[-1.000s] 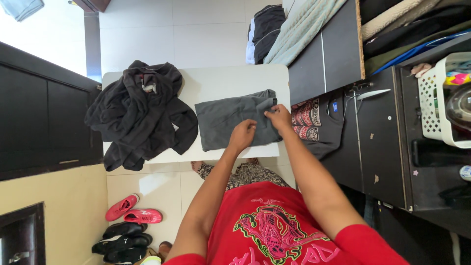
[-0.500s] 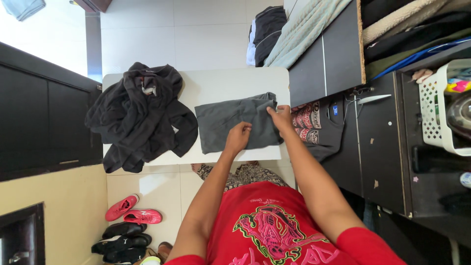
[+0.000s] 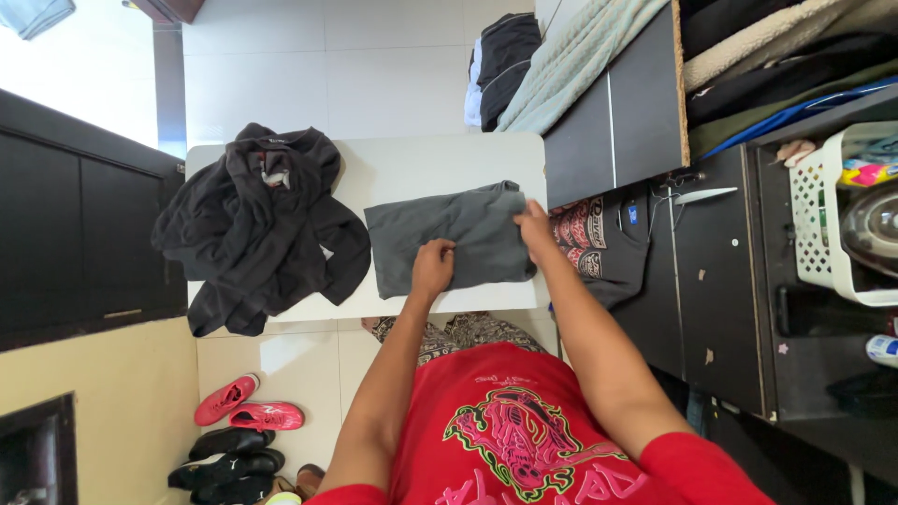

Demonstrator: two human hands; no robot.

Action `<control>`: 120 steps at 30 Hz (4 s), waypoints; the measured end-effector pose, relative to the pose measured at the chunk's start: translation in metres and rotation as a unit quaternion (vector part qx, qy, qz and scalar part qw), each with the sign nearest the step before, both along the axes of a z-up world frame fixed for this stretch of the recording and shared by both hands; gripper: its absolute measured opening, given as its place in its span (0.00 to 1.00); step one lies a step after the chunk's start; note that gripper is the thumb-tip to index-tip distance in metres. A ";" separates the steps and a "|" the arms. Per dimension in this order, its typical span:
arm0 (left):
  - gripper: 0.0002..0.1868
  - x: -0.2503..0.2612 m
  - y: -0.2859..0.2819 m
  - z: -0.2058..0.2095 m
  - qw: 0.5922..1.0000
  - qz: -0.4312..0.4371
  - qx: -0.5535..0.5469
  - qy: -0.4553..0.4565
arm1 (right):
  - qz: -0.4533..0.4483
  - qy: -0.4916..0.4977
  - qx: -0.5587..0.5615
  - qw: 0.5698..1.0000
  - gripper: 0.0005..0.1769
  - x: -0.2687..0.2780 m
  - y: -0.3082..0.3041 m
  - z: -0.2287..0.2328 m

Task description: The person folds a pair of gray pants on a white table, then folds a black hoodie. The folded pants are placed on a shelf to the right, while the hoodie remains on the table at the end of the clip.

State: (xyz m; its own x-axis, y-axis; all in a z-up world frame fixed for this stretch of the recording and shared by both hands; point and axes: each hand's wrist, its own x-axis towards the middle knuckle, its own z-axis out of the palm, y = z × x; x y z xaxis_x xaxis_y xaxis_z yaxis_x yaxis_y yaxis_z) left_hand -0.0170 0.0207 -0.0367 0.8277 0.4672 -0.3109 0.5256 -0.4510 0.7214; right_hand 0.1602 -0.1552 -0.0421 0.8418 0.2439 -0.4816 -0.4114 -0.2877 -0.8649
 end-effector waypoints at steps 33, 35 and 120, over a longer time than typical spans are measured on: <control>0.26 -0.035 -0.013 0.013 0.978 -0.166 0.127 -0.013 | 0.205 -0.108 -0.308 0.923 0.23 -0.031 -0.052 0.007; 0.26 -0.039 -0.016 0.012 0.971 -0.184 0.154 -0.010 | 0.177 -0.103 -0.302 0.931 0.24 -0.028 -0.059 -0.022; 0.33 -0.098 0.216 0.061 0.966 -0.257 -0.004 0.039 | 0.078 -0.306 -0.262 0.912 0.10 -0.099 0.317 0.078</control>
State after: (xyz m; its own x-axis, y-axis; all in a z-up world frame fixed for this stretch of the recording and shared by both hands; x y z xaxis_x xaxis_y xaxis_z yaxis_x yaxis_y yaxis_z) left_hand -0.1152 0.2368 0.0248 0.9233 -0.0020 -0.3841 0.2868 -0.6616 0.6929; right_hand 0.0608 0.1615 0.0361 0.9668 0.2550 -0.0180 0.1836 -0.7416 -0.6452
